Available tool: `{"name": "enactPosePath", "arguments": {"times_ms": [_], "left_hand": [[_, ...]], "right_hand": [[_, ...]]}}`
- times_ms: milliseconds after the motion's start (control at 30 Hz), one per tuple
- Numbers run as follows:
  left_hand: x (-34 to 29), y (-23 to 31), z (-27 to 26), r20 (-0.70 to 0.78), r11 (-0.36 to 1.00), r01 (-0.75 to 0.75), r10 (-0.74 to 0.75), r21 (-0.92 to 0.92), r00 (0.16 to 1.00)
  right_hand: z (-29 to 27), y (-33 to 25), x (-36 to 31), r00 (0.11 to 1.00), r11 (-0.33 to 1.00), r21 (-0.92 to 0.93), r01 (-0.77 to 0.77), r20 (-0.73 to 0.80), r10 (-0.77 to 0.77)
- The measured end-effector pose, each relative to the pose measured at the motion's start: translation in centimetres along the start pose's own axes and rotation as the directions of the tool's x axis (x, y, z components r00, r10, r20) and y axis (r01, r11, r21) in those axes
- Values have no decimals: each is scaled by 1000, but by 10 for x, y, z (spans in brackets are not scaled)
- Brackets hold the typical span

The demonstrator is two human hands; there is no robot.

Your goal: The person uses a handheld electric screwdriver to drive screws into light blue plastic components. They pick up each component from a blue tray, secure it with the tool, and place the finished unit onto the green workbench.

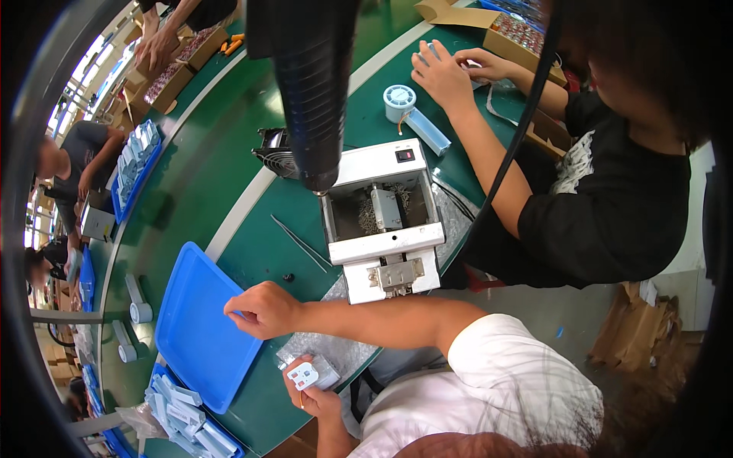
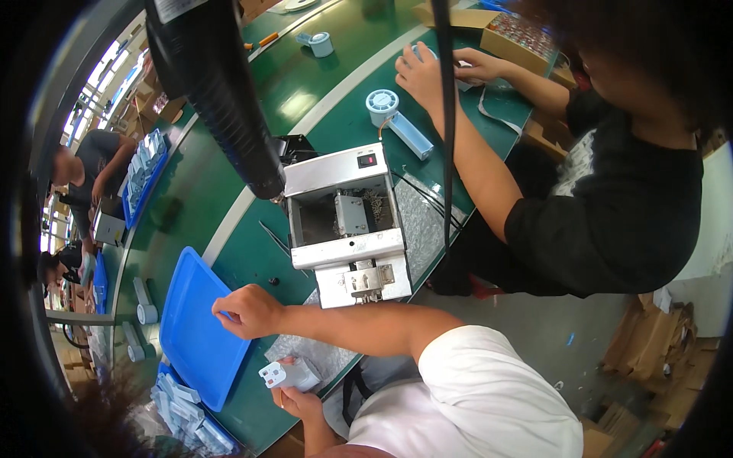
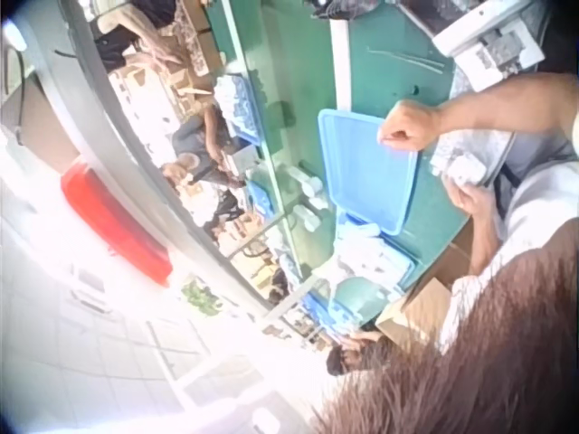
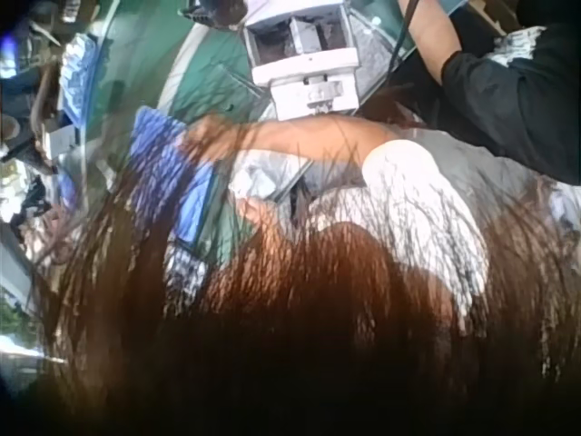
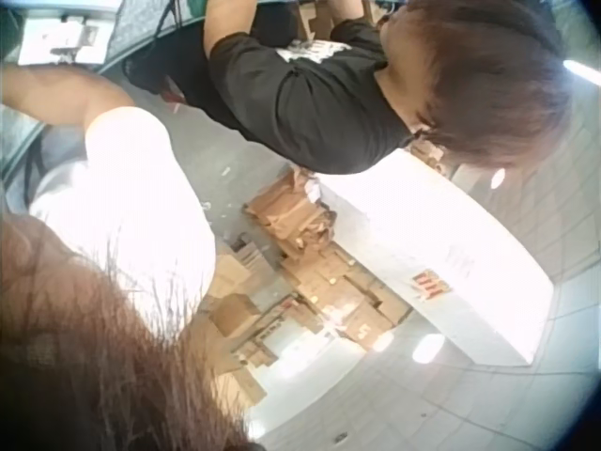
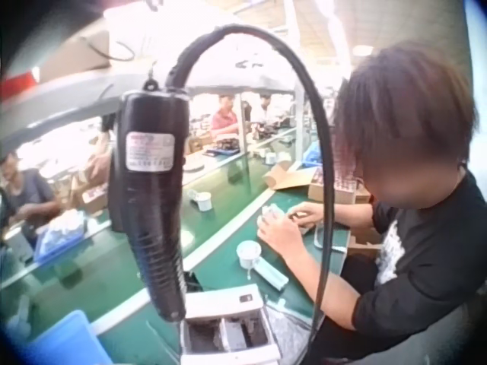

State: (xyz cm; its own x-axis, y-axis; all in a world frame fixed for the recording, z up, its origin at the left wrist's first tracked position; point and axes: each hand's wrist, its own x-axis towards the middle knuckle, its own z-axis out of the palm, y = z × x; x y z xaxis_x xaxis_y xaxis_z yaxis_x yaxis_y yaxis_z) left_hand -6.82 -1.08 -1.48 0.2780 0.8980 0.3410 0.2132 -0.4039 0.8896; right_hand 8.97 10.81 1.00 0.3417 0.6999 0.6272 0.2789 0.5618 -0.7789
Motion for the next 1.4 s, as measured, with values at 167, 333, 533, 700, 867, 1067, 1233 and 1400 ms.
{"name": "enactPosePath", "arguments": {"times_ms": [167,333,533,700,867,1067,1233,1400], "left_hand": [[-3,-3,-4,20,996,0,2,-86,1000],[-4,-5,-2,10,998,-30,30,-60,999],[-5,-7,-6,31,999,-35,34,24,999],[-2,1,3,-16,999,-32,32,-19,999],[-5,-11,-6,42,1000,-29,29,-3,999],[-5,-2,-2,18,1000,13,-13,-7,1000],[-7,-13,-8,30,999,-2,3,-37,1000],[-7,-12,-6,10,1000,-3,3,-21,1000]], "right_hand": [[1,-1,-1,1000,1000,18,-11,-7,11],[0,3,-3,1000,1000,10,-7,-5,7],[1,2,-1,997,999,26,36,-73,-34],[0,2,-2,998,999,33,26,-53,-25],[0,3,-2,997,999,33,33,-71,-31],[2,2,-4,999,999,39,9,-42,-8],[0,0,-2,998,998,53,22,-60,-19],[4,2,-3,997,998,65,18,-70,-13]]}}
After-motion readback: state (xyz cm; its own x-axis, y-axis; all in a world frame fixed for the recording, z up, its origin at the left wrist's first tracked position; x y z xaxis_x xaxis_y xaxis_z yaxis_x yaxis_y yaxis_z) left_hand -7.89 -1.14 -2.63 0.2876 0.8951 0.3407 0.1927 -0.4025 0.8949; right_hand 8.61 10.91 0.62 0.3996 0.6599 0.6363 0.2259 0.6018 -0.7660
